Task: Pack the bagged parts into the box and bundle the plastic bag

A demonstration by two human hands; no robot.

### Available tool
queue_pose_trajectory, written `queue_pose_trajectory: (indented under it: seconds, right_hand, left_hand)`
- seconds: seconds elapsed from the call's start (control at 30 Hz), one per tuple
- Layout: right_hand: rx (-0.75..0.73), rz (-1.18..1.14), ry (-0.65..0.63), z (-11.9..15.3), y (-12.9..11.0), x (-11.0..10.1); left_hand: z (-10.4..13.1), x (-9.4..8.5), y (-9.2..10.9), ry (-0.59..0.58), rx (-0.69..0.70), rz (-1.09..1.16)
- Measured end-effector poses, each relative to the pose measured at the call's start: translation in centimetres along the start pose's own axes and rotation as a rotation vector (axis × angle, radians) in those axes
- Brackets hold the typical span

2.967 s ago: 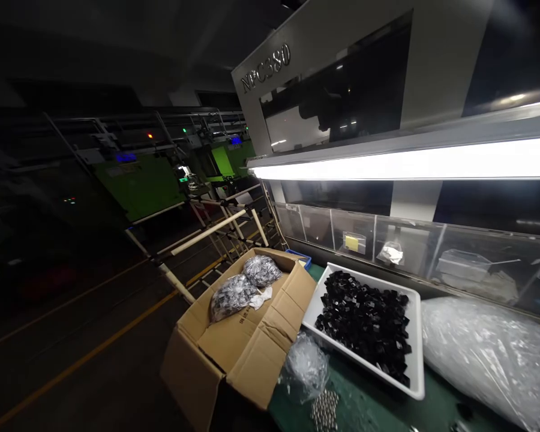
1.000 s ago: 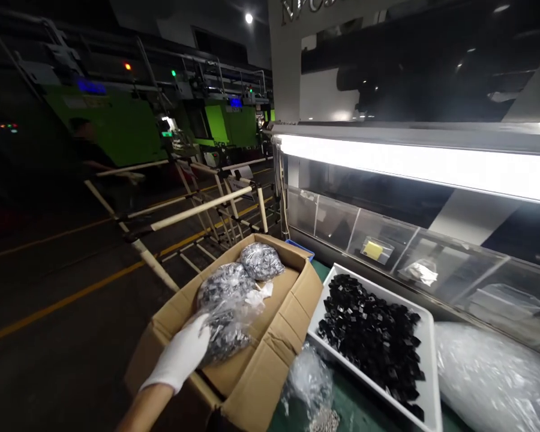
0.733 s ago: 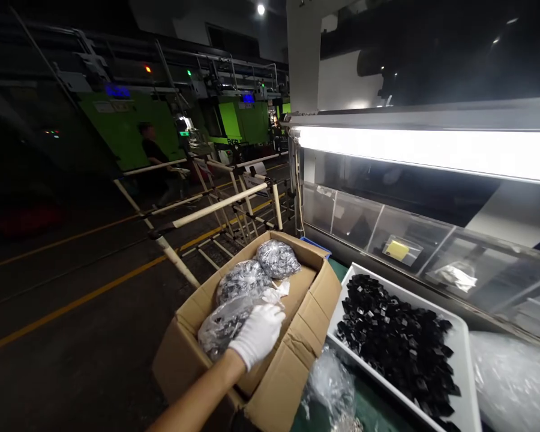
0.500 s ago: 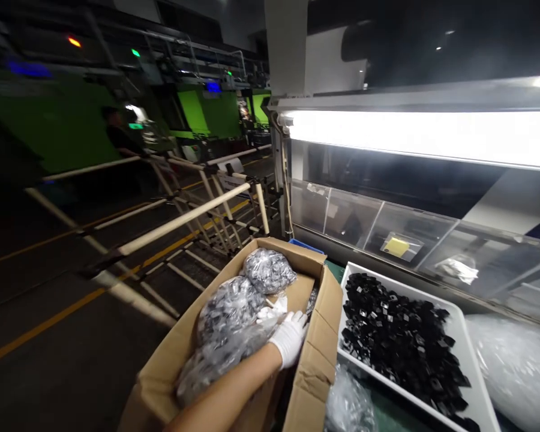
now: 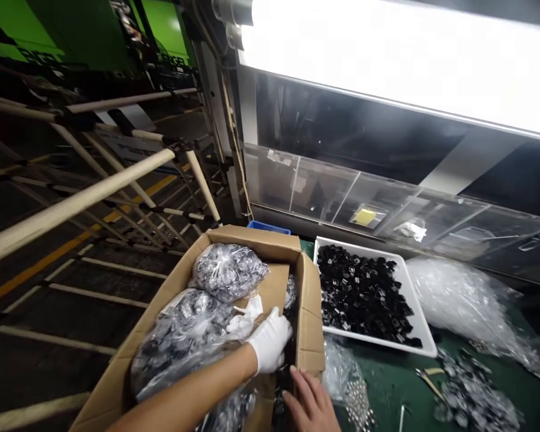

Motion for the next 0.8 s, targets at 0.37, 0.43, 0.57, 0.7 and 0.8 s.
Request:
queue_pose_trajectory:
  seconds: [0.37, 0.43, 0.57, 0.7, 0.8]
  right_hand:
    - [0.222, -0.21, -0.245, -1.2, -1.1, -3.0]
    - [0.235, -0.224, -0.27, -1.2, -1.0, -2.8]
    - [0.237, -0.235, -0.342, -1.1, -0.8, -2.9]
    - [0.24, -0.227, -0.382, -1.5, -0.9, -4.4]
    - [0.232, -0.241, -0.373, -1.8, -1.1, -5.5]
  left_hand:
    - [10.4, -10.8, -7.6, 0.036, -0.142, 0.019]
    - [11.3, -10.9, -8.8, 0.018, -0.151, -0.003]
    - [12.0, -10.6, -10.2, 0.012, -0.154, -0.015]
    - [11.6, -10.9, -10.5, -0.008, -0.166, -0.064]
    - [9.8, -9.8, -9.0, -0.086, -0.139, -0.076]
Point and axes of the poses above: each hand's wrist, its own z-axis away from the middle knuckle, its own x-axis out of the palm, y = z × x, the point moved 7 cm from there along -z, towards the middle knuckle, and after that the axes turned 6 degrees about z, right-handed, at the moved point
